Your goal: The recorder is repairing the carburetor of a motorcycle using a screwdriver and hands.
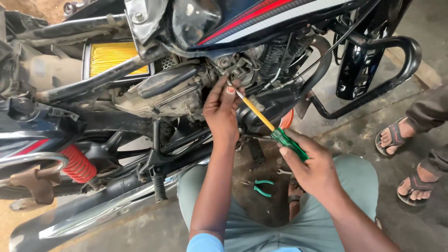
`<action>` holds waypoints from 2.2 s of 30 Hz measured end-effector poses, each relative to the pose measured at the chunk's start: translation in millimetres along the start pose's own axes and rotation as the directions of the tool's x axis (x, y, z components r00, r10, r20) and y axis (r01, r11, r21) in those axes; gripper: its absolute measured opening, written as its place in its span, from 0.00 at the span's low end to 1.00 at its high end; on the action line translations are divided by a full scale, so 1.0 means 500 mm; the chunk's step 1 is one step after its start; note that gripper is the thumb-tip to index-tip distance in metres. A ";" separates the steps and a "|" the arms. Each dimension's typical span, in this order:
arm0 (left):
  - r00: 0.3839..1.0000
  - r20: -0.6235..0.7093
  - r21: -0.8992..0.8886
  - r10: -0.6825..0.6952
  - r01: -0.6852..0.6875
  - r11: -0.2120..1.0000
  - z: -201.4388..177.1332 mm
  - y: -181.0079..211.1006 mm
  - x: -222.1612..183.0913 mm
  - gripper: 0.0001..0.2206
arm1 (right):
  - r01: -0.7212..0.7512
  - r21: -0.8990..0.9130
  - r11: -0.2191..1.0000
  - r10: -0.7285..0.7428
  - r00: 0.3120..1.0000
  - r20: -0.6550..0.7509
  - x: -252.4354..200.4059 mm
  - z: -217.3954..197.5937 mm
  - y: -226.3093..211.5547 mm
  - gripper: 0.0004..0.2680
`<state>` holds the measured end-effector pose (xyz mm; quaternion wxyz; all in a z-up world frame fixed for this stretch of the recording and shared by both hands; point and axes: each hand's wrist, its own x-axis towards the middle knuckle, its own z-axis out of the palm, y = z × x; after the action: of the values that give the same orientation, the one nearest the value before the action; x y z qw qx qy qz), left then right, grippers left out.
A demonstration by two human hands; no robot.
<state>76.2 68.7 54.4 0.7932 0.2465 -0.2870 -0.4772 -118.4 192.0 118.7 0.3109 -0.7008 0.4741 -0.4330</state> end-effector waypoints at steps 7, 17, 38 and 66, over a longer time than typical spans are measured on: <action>0.986 0.105 -0.021 -0.130 0.133 0.991 -0.016 0.004 -0.018 0.20 | 0.088 -0.164 0.983 -0.114 0.981 -0.158 0.012 0.029 -0.009 0.13; 0.988 0.140 -0.020 -0.067 0.071 0.997 -0.001 0.030 -0.025 0.25 | 0.179 -0.334 0.926 -0.237 0.961 -0.141 0.037 0.038 -0.065 0.12; 0.994 0.101 -0.022 -0.050 0.052 0.998 -0.036 0.034 -0.004 0.26 | 0.120 -0.167 0.979 -0.141 0.983 -0.114 0.029 0.134 -0.025 0.12; 0.998 0.058 0.280 0.035 -0.050 0.959 -0.064 0.024 -0.012 0.14 | 0.212 -0.465 0.860 -0.364 0.893 -0.266 0.039 0.284 0.098 0.13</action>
<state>103.6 82.8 38.2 0.7524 0.3379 -0.3779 -0.4206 -6.5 159.8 22.1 -0.0060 -0.7283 0.4914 -0.4776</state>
